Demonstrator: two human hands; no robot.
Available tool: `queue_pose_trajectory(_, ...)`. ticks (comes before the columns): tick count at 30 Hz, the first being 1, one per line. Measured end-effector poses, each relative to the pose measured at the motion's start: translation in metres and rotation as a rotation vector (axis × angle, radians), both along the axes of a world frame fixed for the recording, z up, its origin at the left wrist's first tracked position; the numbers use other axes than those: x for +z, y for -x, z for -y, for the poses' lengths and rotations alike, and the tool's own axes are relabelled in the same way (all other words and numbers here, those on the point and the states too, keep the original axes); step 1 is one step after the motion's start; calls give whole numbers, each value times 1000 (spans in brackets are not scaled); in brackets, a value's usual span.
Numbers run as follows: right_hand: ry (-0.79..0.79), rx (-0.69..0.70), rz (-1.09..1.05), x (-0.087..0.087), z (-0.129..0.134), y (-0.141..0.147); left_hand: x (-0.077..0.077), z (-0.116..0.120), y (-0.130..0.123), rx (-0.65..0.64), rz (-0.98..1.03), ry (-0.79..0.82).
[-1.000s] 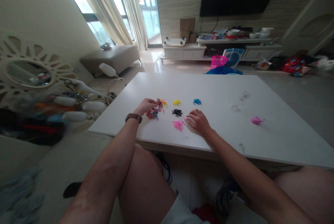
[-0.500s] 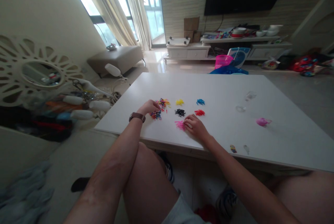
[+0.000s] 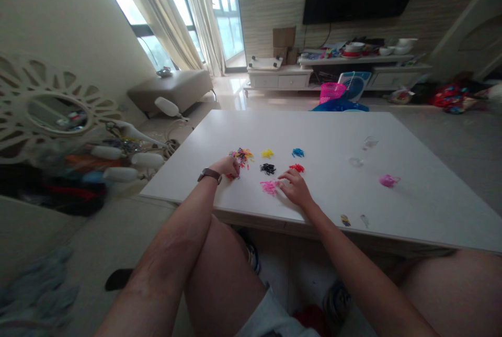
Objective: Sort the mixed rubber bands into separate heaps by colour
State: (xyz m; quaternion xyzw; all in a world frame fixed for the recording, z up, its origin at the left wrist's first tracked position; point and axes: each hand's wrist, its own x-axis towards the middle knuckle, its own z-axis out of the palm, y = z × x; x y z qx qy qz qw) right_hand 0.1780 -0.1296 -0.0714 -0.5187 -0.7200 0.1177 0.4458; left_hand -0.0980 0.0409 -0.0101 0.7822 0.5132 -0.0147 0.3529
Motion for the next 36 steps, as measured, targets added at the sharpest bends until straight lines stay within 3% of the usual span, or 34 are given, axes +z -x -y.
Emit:
queue_pose_trajectory(5,10,-12,-56,-1,-2,-1,7,3,1,33,-52,-48)
queue_pose_trajectory(13,20,-44,-135,-2,-4,-3,15,9,7,25,173,-13)
queue_pose_trajectory(21,24,-48,-132,-1,-4,-3,0,0,-1,-102,42,2)
queue_pose_trajectory(26,30,-45,-132,-1,-4,-3,-5,-5,-4,-116,-116,14)
queue_pose_trajectory(36,56,-41,-145,-3,-5,-4,8,3,-4,-74,-55,16)
